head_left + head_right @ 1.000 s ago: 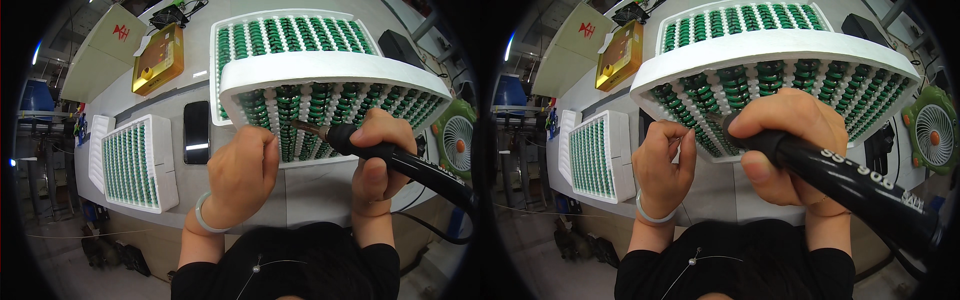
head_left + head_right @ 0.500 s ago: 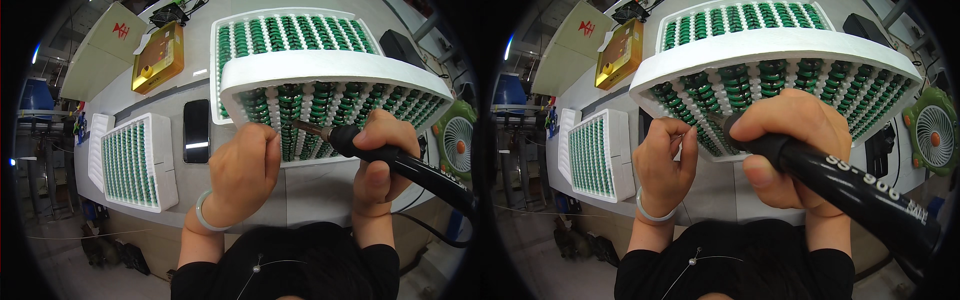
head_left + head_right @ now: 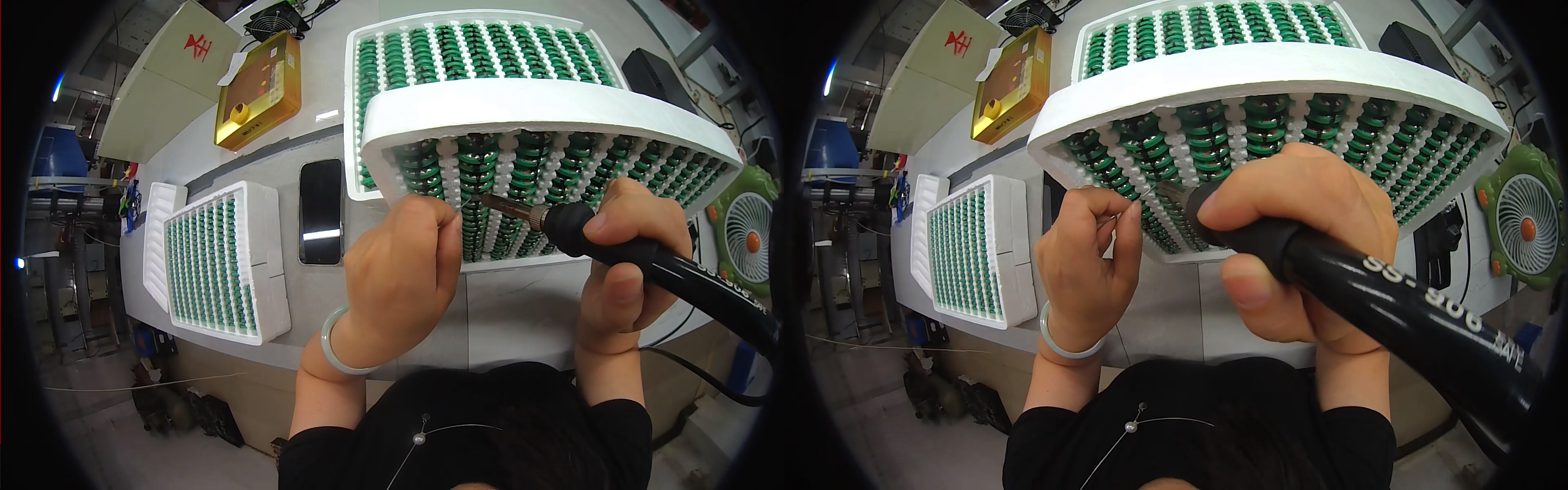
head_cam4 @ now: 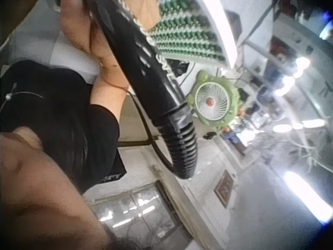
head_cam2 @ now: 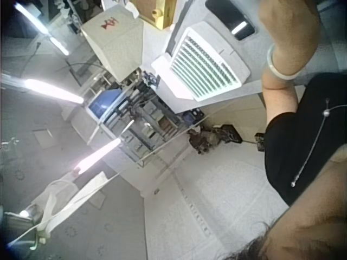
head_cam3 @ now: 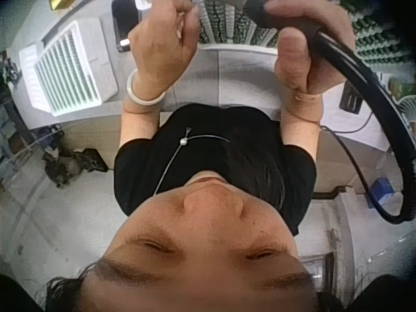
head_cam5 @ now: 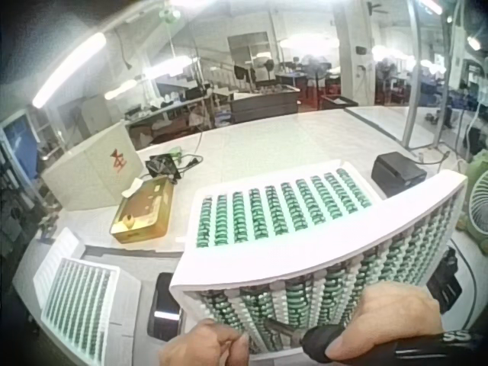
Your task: The person solders electronic components inside a plastic tray using a soldering iron and solder wire.
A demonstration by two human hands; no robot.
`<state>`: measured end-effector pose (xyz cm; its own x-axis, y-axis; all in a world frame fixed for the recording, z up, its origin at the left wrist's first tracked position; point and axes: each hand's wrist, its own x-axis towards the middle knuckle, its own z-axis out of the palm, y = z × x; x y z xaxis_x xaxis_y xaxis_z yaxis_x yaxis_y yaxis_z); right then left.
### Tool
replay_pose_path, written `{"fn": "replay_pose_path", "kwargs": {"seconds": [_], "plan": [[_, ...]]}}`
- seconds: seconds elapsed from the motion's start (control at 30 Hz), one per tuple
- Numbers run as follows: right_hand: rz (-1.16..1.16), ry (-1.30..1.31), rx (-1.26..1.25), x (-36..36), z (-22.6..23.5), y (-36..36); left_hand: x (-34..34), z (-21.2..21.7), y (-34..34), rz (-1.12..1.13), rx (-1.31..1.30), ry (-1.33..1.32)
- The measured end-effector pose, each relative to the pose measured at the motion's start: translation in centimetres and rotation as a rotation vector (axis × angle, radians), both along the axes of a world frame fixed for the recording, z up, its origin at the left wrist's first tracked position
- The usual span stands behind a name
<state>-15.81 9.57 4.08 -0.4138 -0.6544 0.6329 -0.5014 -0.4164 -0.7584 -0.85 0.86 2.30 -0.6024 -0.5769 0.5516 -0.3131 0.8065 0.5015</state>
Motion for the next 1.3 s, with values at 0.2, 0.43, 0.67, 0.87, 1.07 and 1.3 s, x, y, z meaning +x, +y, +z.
{"fn": "replay_pose_path", "kwargs": {"seconds": [0.2,0.43,0.67,0.87,1.07,1.3], "plan": [[-0.023,-0.025,0.044,0.0,0.1,0.0,-0.2,-0.2,-0.1,0.008,-0.004,-0.015],[-0.020,-0.021,-0.041,0.1,-0.2,-0.1,0.3,0.5,0.1,0.039,0.028,-0.045],[-0.085,0.033,-0.194,-1.5,0.5,1.2,0.1,-0.2,0.2,-0.052,0.017,-0.020],[-0.149,0.011,-0.249,-1.7,0.6,1.1,-0.8,-0.9,0.2,-0.073,-0.031,0.053],[-0.105,-0.007,-0.227,-1.7,0.5,1.2,-1.1,-1.4,0.1,-0.029,-0.102,0.055],[-0.091,-0.012,-0.207,-1.5,0.7,1.0,-1.2,-1.5,0.3,0.019,-0.133,-0.004]]}}
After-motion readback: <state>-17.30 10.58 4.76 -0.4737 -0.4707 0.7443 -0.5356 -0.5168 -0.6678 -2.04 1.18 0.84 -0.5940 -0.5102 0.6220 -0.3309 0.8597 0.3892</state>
